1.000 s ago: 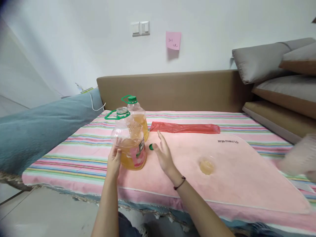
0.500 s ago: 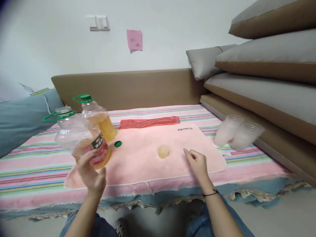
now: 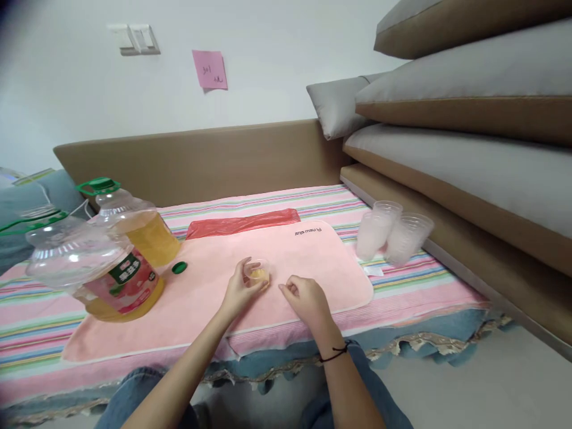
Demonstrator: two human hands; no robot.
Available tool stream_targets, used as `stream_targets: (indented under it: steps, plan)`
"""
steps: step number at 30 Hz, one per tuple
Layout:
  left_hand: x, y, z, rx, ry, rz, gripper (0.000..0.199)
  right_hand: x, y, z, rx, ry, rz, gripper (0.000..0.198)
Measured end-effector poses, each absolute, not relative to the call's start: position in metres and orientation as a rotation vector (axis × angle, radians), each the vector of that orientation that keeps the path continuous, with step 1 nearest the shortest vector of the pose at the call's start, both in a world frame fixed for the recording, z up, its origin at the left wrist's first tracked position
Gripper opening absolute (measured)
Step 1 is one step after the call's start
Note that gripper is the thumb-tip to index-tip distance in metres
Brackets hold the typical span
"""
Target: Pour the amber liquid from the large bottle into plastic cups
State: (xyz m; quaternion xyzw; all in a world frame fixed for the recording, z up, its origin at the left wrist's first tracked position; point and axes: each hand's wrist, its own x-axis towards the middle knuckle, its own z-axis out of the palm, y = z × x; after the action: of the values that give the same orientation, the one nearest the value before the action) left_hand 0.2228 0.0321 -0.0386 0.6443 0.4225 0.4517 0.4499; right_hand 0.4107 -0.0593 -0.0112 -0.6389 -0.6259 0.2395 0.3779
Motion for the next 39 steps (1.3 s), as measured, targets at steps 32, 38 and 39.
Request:
stream_targets:
  steps: [32, 38, 39]
  plan:
    - [0.476, 0.229, -0.017, 1.531, 1.029, 1.005, 0.039, 0.416, -0.048, 0.007, -1.872, -1.663, 0.978, 0.031]
    - [0.483, 0.234, -0.024, 1.573, 1.022, 0.996, 0.041, 0.417, -0.047, 0.012, -1.888, -1.671, 0.993, 0.033]
    - [0.484, 0.235, -0.025, 1.584, 1.027, 0.994, 0.043, 0.417, -0.047, 0.012, -1.891, -1.673, 0.993, 0.033]
